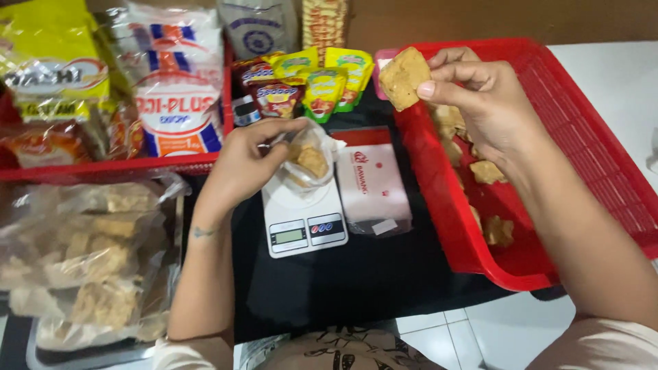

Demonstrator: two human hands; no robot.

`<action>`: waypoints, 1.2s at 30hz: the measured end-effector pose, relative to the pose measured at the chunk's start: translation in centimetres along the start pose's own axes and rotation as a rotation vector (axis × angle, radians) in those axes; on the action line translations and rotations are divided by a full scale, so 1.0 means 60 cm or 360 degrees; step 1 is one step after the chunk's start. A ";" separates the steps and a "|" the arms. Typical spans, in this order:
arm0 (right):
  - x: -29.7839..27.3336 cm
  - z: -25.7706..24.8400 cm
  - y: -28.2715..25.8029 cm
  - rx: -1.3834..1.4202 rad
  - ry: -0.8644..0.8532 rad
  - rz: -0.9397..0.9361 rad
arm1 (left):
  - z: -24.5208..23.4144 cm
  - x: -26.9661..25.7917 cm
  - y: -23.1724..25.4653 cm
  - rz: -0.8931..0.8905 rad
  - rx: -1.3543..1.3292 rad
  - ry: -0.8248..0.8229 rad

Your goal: Packaging fried tofu into small plastic bags and weighing them on a digital scale

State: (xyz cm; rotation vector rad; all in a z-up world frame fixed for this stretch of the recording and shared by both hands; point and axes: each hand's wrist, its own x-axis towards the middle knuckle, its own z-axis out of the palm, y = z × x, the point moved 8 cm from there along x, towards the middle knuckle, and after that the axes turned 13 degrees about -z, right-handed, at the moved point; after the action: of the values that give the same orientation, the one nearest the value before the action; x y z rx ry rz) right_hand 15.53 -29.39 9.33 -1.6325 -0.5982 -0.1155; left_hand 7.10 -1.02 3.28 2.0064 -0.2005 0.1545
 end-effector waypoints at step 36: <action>-0.068 0.248 -0.125 -0.1540 -0.0700 -0.1489 | 0.010 0.009 -0.005 -0.0010 -0.0239 -0.0082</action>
State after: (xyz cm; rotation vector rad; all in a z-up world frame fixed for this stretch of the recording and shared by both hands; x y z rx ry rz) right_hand 4.78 -16.28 11.90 -2.1579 -1.8227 -0.8509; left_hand 7.72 -1.46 2.86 1.8628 -0.2321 0.0815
